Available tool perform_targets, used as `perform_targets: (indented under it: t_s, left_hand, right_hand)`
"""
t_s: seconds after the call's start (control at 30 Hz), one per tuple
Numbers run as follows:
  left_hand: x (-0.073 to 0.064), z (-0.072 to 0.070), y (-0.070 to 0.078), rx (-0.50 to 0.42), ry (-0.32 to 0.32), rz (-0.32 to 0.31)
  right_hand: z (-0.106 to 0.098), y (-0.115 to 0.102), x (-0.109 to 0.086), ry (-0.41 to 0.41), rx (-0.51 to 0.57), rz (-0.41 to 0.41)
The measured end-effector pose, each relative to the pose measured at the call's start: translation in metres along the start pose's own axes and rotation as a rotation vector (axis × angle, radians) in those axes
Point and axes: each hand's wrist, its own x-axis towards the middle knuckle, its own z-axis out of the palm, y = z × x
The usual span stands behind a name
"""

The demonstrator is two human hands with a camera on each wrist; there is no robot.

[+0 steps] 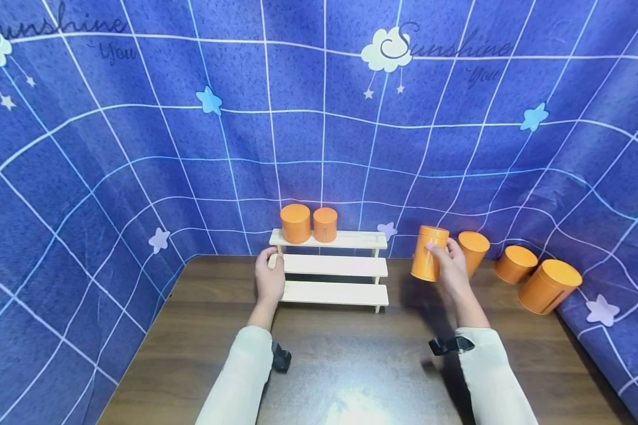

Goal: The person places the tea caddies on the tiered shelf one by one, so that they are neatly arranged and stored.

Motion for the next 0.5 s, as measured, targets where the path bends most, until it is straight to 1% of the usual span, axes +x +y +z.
perform_targets:
  t_s: [0.33,0.5]
  left_hand:
    - [-0.001,0.000,0.001,0.010,0.009,0.002]
    - [-0.001,0.000,0.002,0.000,0.003,0.003]
  right_hand:
    - [0.012,-0.001,0.001,-0.012,-0.177,-0.076]
    - [0.019,0.000,0.003,0.009,-0.238,-0.130]
